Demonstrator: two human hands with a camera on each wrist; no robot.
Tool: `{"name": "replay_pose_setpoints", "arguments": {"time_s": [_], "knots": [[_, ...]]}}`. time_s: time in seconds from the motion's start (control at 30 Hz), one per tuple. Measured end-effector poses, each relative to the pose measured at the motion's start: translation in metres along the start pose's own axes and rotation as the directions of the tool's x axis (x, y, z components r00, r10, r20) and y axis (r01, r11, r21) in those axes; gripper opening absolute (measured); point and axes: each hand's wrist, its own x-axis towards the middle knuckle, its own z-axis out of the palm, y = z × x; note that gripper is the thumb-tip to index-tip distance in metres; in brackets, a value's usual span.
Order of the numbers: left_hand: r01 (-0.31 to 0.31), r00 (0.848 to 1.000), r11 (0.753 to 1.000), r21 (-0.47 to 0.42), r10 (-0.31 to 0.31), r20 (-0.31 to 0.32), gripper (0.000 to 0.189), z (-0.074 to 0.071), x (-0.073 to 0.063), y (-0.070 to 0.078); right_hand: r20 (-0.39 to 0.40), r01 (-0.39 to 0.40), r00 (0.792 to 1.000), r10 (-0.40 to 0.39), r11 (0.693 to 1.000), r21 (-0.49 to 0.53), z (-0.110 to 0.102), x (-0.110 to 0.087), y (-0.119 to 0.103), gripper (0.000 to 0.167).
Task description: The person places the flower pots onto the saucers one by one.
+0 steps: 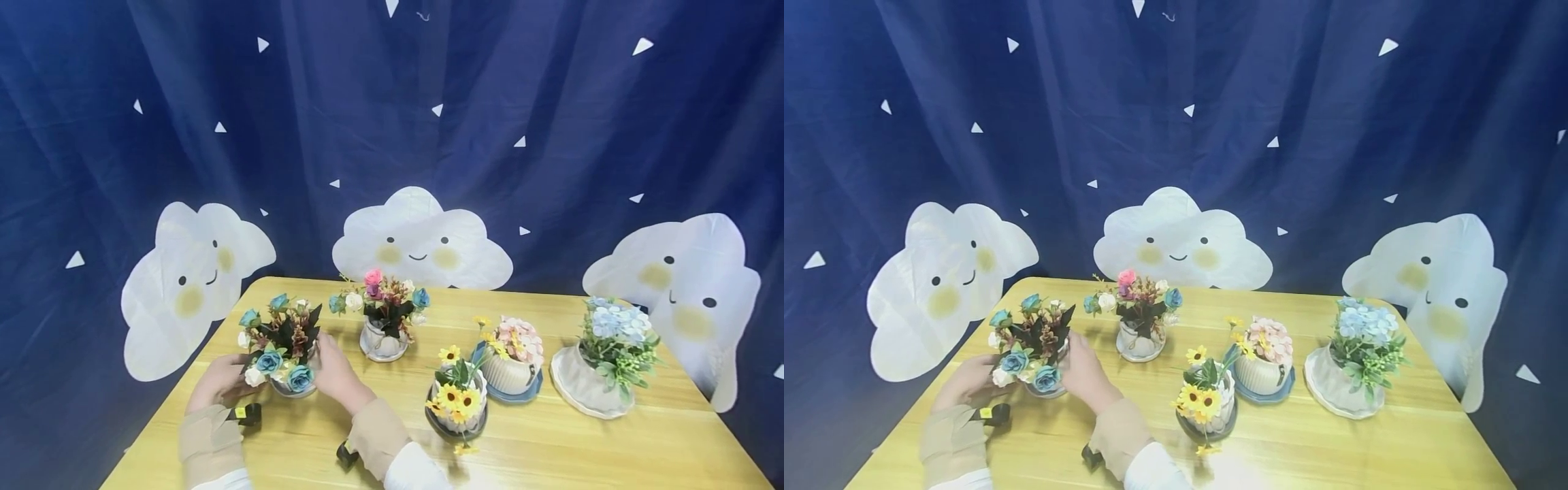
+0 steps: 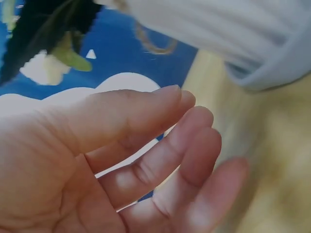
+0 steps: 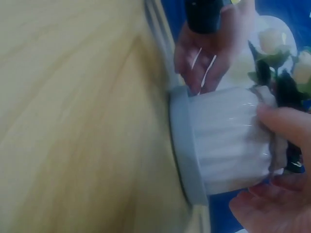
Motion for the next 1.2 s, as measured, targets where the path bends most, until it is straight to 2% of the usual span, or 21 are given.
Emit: {"name": "replay_pose_setpoints", "arguments": {"time_s": [0.17, 0.27, 0.37, 0.53, 0.67, 0.77, 0.87, 0.97, 1.1, 1.2], "knots": [[0.047, 0.999, 0.999, -0.003, -0.047, -0.009, 0.043, -0.011, -0.01, 0.012, 0.0, -0.013, 1.0, 0.013, 0.999, -0.033, -0.008, -0.005, -0.001, 0.063], [0.089, 0.996, 0.992, -0.093, -0.09, -0.012, 0.045, -0.016, -0.017, 0.023, -0.003, 0.005, 1.0, -0.005, 0.998, -0.058, -0.014, -0.01, -0.003, 0.061], [0.1, 0.994, 0.988, -0.115, -0.105, -0.039, 0.044, -0.02, -0.023, 0.036, -0.01, 0.004, 1.0, -0.005, 0.997, -0.071, -0.023, -0.016, -0.007, 0.061], [0.078, 0.992, 0.995, -0.061, -0.084, -0.09, 0.043, -0.026, -0.029, 0.054, -0.043, 0.027, 0.999, -0.03, 0.998, -0.061, -0.04, -0.026, -0.014, 0.06], [0.054, 0.985, 0.999, 0.004, -0.052, -0.162, 0.046, -0.027, -0.034, 0.066, -0.064, 0.066, 0.996, -0.068, 0.997, -0.038, -0.054, -0.037, -0.02, 0.06], [0.05, 0.965, 0.998, 0.037, -0.038, -0.261, 0.046, -0.025, -0.038, 0.076, -0.079, 0.12, 0.989, -0.123, 0.992, -0.039, -0.065, -0.047, -0.026, 0.059], [0.054, 0.928, 0.996, 0.077, -0.021, -0.372, 0.046, -0.021, -0.04, 0.087, -0.092, 0.184, 0.978, -0.188, 0.982, -0.045, -0.079, -0.059, -0.034, 0.058], [0.056, 0.89, 0.988, 0.144, 0.016, -0.455, 0.046, -0.018, -0.043, 0.099, -0.094, 0.22, 0.97, -0.224, 0.974, -0.052, -0.096, -0.072, -0.044, 0.058], [0.016, 0.862, 0.98, 0.2, 0.088, -0.499, 0.046, -0.011, -0.046, 0.114, -0.086, 0.244, 0.965, -0.246, 0.969, -0.036, -0.121, -0.09, -0.053, 0.059], [-0.068, 0.845, 0.971, 0.228, 0.177, -0.505, 0.042, -0.004, -0.047, 0.124, -0.099, 0.257, 0.961, -0.259, 0.966, -0.029, -0.139, -0.103, -0.055, 0.06]]}}
